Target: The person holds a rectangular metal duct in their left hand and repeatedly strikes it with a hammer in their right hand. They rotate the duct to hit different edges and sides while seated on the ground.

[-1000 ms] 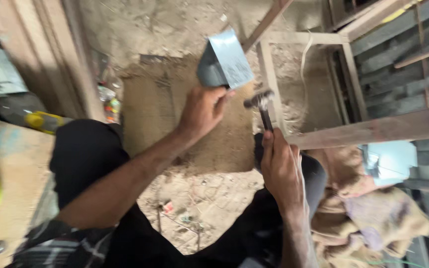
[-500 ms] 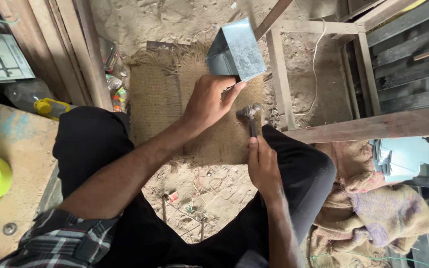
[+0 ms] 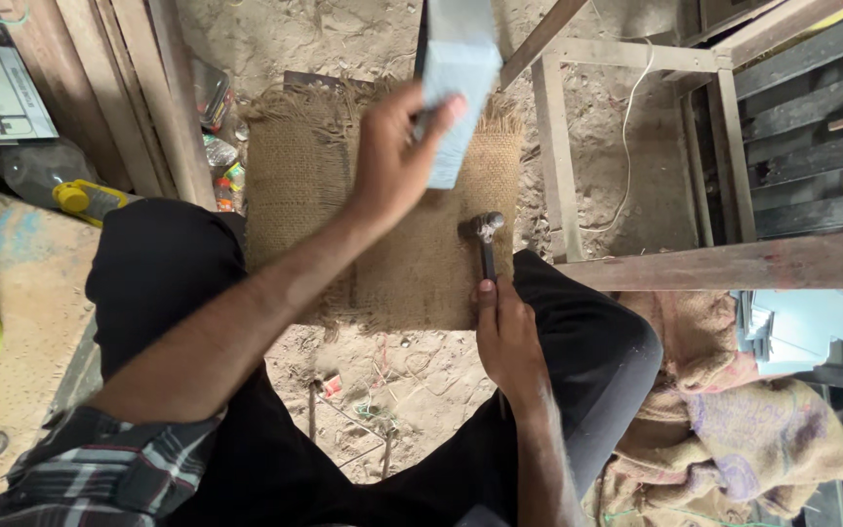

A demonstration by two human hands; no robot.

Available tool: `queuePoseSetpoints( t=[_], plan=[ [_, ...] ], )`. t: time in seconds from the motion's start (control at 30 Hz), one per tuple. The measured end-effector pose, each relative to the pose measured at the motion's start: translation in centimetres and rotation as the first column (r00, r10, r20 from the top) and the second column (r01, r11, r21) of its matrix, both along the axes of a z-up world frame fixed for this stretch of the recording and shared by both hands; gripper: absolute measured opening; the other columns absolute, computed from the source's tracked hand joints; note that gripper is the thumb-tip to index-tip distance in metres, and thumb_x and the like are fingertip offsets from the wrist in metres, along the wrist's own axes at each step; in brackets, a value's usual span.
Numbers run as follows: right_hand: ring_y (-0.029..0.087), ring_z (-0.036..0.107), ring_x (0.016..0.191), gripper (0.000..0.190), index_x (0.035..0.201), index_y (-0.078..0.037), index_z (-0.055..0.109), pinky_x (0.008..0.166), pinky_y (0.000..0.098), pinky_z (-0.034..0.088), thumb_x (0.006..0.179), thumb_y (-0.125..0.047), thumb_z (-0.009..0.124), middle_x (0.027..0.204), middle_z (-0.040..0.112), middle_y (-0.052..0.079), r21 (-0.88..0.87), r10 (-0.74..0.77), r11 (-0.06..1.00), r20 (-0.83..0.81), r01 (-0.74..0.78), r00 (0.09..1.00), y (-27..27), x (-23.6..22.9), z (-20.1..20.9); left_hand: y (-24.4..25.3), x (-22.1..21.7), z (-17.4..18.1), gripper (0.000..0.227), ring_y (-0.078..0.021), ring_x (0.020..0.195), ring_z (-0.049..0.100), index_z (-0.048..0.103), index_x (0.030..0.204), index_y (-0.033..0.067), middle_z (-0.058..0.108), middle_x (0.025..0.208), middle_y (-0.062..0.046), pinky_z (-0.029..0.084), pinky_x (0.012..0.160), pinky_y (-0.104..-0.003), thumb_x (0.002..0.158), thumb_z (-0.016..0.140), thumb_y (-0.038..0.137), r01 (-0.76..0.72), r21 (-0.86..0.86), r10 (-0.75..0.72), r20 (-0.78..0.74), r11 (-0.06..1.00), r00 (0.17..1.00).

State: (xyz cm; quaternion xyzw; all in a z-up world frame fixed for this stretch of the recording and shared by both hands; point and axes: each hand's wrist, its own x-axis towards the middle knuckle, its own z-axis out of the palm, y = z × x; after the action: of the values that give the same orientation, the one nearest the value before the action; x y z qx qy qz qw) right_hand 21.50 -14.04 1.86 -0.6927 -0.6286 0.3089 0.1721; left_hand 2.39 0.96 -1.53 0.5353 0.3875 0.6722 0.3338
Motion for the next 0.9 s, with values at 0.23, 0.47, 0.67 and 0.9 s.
queuePoseSetpoints(
  t=[0.23,0.47,0.67,0.9],
  plan=[
    [0.045,0.065,0.092,0.035,0.112,-0.004,0.062,0.08,0.0536,0.048,0.108,-0.036,0.047,0.09,0.069,0.026,-0.118,-0.035,0.992,0.042,0.04,0.999,0.2,0.7,0.1,-0.1,-5.0,4.1,0.067,-0.0155,0.083,0.076,0.061,0.132,0.002,0.073,0.109,-0.01,0.065,0.064,-0.034,0.095,0.066,0.057,0.223,-0.229,-0.269,-0.197,0.948,0.943],
    [0.034,0.06,0.075,0.03,0.117,0.004,0.062,0.064,0.0455,0.05,0.112,-0.023,0.049,0.089,0.067,0.02,0.498,0.134,0.849,0.123,-0.178,0.983,-1.1,1.1,-1.2,-3.7,-3.9,4.2,0.067,-0.0228,0.065,0.072,0.07,0.117,0.0043,0.076,0.091,-0.015,0.059,0.06,-0.037,0.077,0.086,0.056,0.138,-0.322,-0.35,-0.869,0.937,0.351],
    [0.007,0.039,0.038,0.037,0.107,0.002,0.057,0.03,0.0262,0.028,0.116,-0.026,0.034,0.059,0.052,0.001,0.427,0.255,0.885,-0.116,-0.184,0.96,1.7,2.4,1.0,-1.8,-4.6,3.7,0.085,-0.0292,0.061,0.069,0.059,0.123,-0.0046,0.073,0.084,-0.019,0.058,0.053,-0.042,0.073,0.088,0.058,0.074,-0.304,-0.312,-0.905,0.95,0.289],
    [0.006,0.036,0.039,0.037,0.11,0.002,0.055,0.038,0.028,0.026,0.118,-0.024,0.031,0.057,0.045,0.002,0.528,0.212,0.844,-0.163,-0.096,0.964,4.6,1.1,4.8,-0.5,-4.6,3.1,0.079,-0.026,0.061,0.066,0.06,0.114,-0.0048,0.069,0.084,-0.017,0.058,0.055,-0.04,0.072,0.086,0.057,0.072,-0.475,-0.473,-0.826,0.877,0.307]
  ],
)
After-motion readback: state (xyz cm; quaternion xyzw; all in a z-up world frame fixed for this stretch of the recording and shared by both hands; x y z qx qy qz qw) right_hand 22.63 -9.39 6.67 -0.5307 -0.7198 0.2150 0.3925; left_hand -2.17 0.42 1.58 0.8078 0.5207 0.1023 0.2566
